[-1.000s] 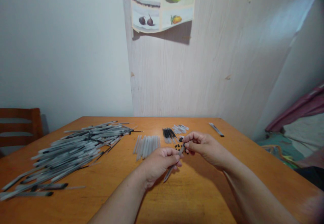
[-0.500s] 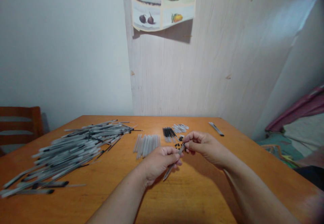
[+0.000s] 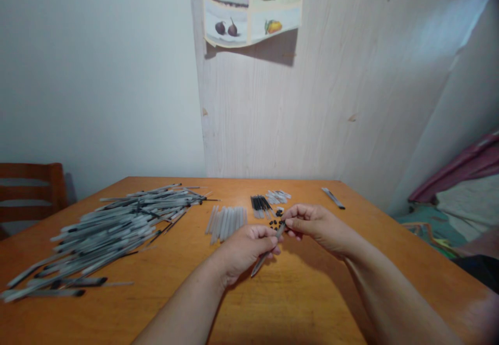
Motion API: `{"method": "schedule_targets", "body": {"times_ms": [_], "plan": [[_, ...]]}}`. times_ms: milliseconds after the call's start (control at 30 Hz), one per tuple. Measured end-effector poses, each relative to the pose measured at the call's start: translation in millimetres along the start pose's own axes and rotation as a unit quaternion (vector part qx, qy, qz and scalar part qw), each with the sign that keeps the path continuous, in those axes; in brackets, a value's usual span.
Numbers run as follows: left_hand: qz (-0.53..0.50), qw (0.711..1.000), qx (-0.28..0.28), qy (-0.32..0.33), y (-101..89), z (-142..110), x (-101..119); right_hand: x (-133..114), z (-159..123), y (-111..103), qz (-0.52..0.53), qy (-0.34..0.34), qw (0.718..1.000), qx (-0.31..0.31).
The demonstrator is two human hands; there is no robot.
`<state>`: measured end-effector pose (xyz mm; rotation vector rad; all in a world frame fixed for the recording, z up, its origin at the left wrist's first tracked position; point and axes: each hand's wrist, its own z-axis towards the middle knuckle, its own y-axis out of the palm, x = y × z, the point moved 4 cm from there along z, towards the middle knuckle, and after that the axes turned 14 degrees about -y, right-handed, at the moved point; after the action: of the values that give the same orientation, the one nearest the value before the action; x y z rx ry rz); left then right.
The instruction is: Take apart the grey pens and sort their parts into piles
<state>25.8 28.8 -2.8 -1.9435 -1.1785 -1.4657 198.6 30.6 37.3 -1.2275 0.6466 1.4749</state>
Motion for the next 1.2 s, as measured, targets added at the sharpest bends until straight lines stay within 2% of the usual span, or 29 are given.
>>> {"method": "schedule_targets", "body": {"times_ms": [467, 800, 1033, 1200], "plan": [[-0.007, 1.0, -0.011, -0.001, 0.7, 2, -3, 3, -2, 1, -0.056, 0.004, 0.998, -0.043], [0.002, 1.0, -0.005, -0.013, 0.2, 5, -7, 5, 3, 8, -0.179, -0.03, 0.983, -0.015], [-0.007, 1.0, -0.016, -0.013, 0.9, 5, -7, 5, 6, 10, -0.158, -0.055, 0.985, -0.032], [0.013, 1.0, -0.007, -0.014, 0.2, 4, -5, 0, 4, 5, -0.153, -0.043, 0.987, -0.025]]}}
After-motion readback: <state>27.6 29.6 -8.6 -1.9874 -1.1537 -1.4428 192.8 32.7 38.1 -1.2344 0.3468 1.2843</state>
